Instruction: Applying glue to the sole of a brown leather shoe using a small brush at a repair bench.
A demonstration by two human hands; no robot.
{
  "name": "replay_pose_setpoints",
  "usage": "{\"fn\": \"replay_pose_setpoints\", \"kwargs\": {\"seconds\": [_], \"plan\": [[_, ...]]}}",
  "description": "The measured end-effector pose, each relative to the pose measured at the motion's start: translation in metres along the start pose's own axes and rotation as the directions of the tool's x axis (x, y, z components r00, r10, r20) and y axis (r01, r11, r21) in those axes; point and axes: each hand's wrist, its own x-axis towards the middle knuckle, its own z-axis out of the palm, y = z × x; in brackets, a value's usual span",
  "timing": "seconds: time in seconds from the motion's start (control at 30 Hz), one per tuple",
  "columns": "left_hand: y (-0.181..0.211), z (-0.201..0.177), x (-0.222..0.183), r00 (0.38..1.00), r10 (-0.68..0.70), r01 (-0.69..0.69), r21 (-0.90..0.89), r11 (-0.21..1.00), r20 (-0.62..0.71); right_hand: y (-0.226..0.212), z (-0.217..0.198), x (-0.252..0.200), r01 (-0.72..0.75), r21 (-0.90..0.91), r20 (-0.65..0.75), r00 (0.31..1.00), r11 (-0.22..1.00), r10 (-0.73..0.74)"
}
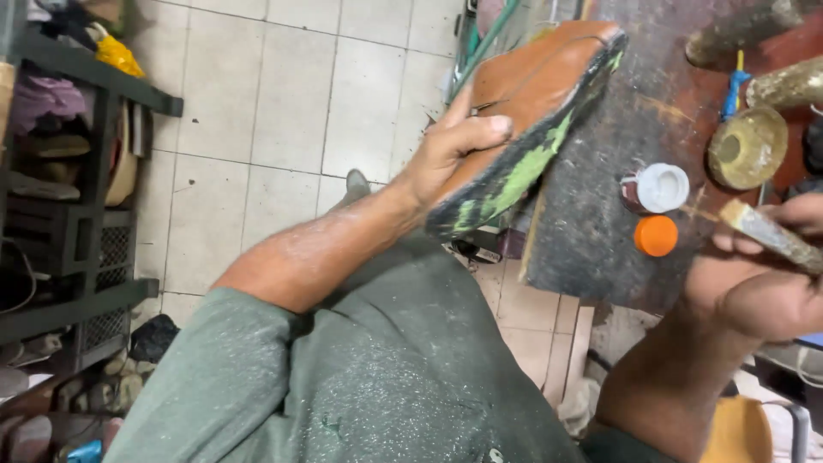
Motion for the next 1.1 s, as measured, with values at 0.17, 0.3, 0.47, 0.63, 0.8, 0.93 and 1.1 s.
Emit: {"fn": "replay_pose_setpoints", "kwargs": {"seconds": [0.17, 0.3, 0.47, 0.63, 0.8, 0.93, 1.1], "plan": [[0.002, -0.011, 0.006, 0.995, 0.098, -0.097, 0.144, 0.985, 0.002, 0.013, 0.096, -0.077, 0.342, -0.071, 0.685, 0.7, 0.937, -0.204], [0.02, -0.011, -0.003, 0.989, 0.139, -0.125, 0.206, 0.971, -0.052, 0.046, 0.137, -0.105, 0.055, 0.051, 0.648, 0.758, 0.997, -0.075], [0.046, -0.025, -0.01, 0.982, 0.188, -0.182, 0.175, 0.968, -0.022, 0.058, 0.182, -0.115, 0.224, -0.016, 0.634, 0.756, 0.974, -0.164], [0.074, -0.042, -0.021, 0.976, 0.219, -0.215, 0.187, 0.959, 0.002, 0.063, 0.212, -0.129, 0.406, -0.023, 0.662, 0.691, 0.914, -0.29], [0.093, -0.051, -0.035, 0.972, 0.23, -0.233, 0.198, 0.952, 0.037, 0.073, 0.224, -0.104, 0.459, 0.072, 0.719, 0.591, 0.885, -0.365], [0.106, -0.053, -0.041, 0.967, 0.245, -0.254, 0.285, 0.924, 0.065, 0.069, 0.239, -0.132, 0.422, 0.007, 0.658, 0.681, 0.907, -0.321], [0.111, -0.056, -0.049, 0.955, 0.293, -0.291, 0.285, 0.913, 0.036, 0.066, 0.245, -0.161, 0.348, -0.036, 0.675, 0.699, 0.937, -0.234]]}}
